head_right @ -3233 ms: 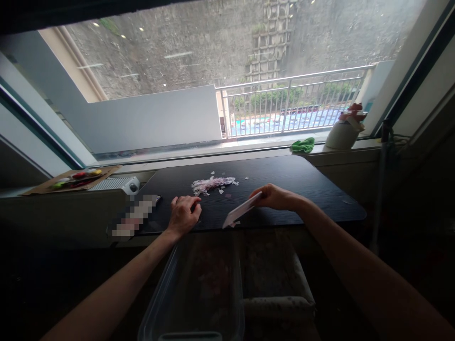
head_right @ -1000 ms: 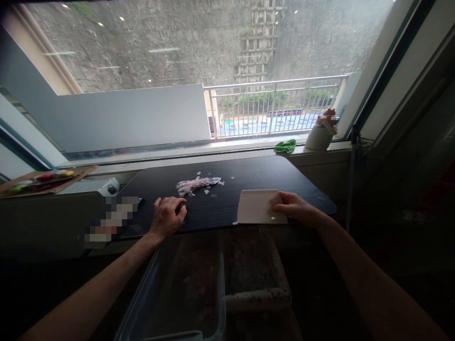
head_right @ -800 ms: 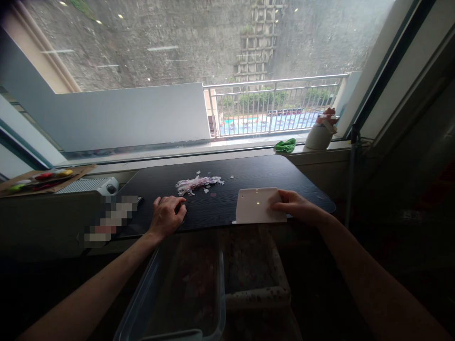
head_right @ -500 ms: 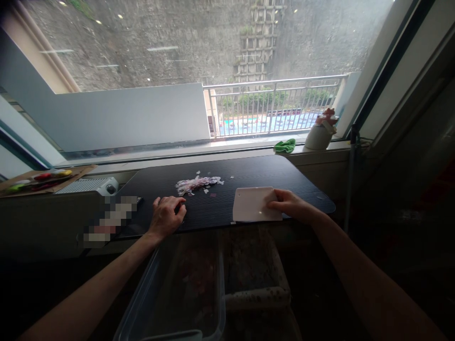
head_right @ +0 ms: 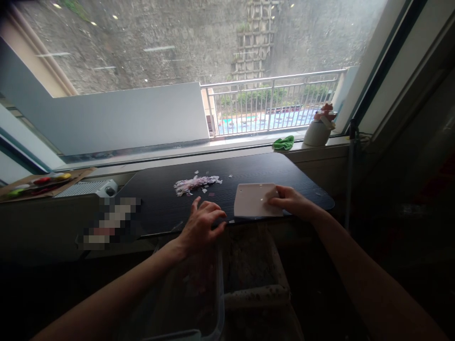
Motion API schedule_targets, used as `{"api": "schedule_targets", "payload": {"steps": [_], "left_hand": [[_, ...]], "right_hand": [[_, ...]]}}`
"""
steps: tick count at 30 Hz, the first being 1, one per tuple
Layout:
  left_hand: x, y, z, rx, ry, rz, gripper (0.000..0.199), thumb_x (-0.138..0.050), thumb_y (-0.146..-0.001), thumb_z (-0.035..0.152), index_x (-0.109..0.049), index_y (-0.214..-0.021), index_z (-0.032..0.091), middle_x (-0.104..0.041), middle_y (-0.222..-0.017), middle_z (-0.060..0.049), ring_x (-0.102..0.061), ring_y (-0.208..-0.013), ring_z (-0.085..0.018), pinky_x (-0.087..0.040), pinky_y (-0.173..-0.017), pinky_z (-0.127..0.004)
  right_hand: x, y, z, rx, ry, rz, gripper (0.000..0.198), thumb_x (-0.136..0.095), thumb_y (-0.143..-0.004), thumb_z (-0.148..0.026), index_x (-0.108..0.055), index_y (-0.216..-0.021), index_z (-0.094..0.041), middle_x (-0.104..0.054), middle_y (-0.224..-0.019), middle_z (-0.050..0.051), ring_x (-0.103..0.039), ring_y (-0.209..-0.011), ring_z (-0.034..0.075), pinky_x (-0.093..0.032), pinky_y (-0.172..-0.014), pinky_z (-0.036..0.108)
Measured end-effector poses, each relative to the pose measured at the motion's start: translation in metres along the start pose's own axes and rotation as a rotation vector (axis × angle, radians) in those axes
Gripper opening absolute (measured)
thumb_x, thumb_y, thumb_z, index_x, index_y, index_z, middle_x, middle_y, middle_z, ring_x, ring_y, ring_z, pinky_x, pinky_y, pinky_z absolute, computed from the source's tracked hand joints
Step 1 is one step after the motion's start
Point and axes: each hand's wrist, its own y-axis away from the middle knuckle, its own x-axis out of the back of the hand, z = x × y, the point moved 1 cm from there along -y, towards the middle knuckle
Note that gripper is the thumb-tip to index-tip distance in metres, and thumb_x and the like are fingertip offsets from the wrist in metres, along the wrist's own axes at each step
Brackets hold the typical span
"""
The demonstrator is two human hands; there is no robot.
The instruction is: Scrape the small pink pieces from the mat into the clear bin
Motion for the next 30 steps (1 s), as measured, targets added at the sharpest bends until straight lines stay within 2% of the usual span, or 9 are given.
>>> {"api": "schedule_targets", "payload": {"steps": [2, 5, 13, 15, 19, 22, 25, 30], "left_hand": [[-0.009, -0.006, 0.01, 0.005, 0.01, -0.066, 0.013, -0.059, -0.082, 0.028, -0.066, -0.093, 0.023, -0.066, -0.097, -0.004, -0.056, -0.101, -0.023, -0.018, -0.111, -0.058], [-0.015, -0.011, 0.015, 0.035, -0.01, -0.086, 0.008, -0.059, -0.082, 0.025, -0.065, -0.088, 0.022, -0.066, -0.093, -0.003, -0.056, -0.097, -0.022, -0.021, -0.11, -0.057], [-0.013, -0.017, 0.024, 0.017, -0.099, -0.111, 0.011, -0.055, -0.084, 0.02, -0.063, -0.077, 0.019, -0.065, -0.085, -0.004, -0.056, -0.092, -0.021, -0.028, -0.105, -0.049], [-0.014, -0.016, 0.028, -0.023, -0.137, -0.097, 0.01, -0.055, -0.083, 0.02, -0.063, -0.077, 0.018, -0.064, -0.084, -0.004, -0.056, -0.09, -0.021, -0.028, -0.105, -0.049], [-0.022, -0.008, 0.036, -0.21, -0.194, -0.095, 0.013, -0.053, -0.086, 0.025, -0.063, -0.081, 0.018, -0.063, -0.083, -0.005, -0.055, -0.091, -0.021, -0.032, -0.101, -0.046], [-0.025, -0.005, 0.039, -0.255, -0.207, -0.126, 0.018, -0.051, -0.088, 0.026, -0.064, -0.078, 0.018, -0.063, -0.082, -0.006, -0.054, -0.091, -0.021, -0.036, -0.096, -0.044], [-0.023, -0.006, 0.04, -0.266, -0.212, -0.134, 0.012, -0.053, -0.085, 0.021, -0.064, -0.086, 0.018, -0.064, -0.087, -0.006, -0.054, -0.09, -0.021, -0.038, -0.093, -0.042], [-0.015, -0.001, 0.035, -0.296, -0.181, -0.098, 0.019, -0.049, -0.09, 0.03, -0.065, -0.087, 0.02, -0.064, -0.09, -0.004, -0.054, -0.091, -0.02, -0.035, -0.097, -0.043]], "right_hand": [[0.001, -0.005, 0.003, 0.008, -0.018, 0.057, 0.039, -0.081, -0.051, -0.036, -0.069, -0.083, -0.019, -0.073, -0.082, 0.004, -0.066, -0.077, 0.022, -0.053, -0.07, 0.034], [0.0, -0.01, 0.005, -0.01, -0.052, 0.09, 0.034, -0.08, -0.052, -0.031, -0.068, -0.082, -0.019, -0.073, -0.082, 0.003, -0.065, -0.074, 0.021, -0.053, -0.067, 0.031], [-0.005, -0.008, 0.003, -0.028, -0.118, 0.081, 0.033, -0.08, -0.051, -0.028, -0.068, -0.08, -0.019, -0.072, -0.078, 0.002, -0.064, -0.069, 0.018, -0.05, -0.064, 0.028], [-0.005, -0.008, 0.003, -0.029, -0.118, 0.088, 0.033, -0.08, -0.05, -0.029, -0.069, -0.08, -0.019, -0.072, -0.076, 0.002, -0.064, -0.068, 0.018, -0.05, -0.062, 0.027], [-0.003, -0.01, 0.009, -0.033, -0.127, 0.12, 0.033, -0.08, -0.05, -0.03, -0.069, -0.078, -0.019, -0.072, -0.074, 0.0, -0.064, -0.066, 0.018, -0.05, -0.06, 0.027], [-0.004, -0.014, 0.013, -0.026, -0.123, 0.143, 0.031, -0.079, -0.053, -0.03, -0.069, -0.081, -0.02, -0.073, -0.076, 0.001, -0.066, -0.068, 0.019, -0.051, -0.061, 0.027], [-0.013, -0.021, 0.014, 0.02, -0.093, 0.196, 0.03, -0.077, -0.057, -0.031, -0.069, -0.085, -0.021, -0.074, -0.08, 0.003, -0.067, -0.072, 0.021, -0.053, -0.062, 0.029], [-0.043, -0.042, 0.003, 0.089, 0.028, 0.303, 0.024, -0.07, -0.062, -0.03, -0.069, -0.083, -0.018, -0.073, -0.077, 0.004, -0.067, -0.071, 0.022, -0.051, -0.06, 0.029]]}}
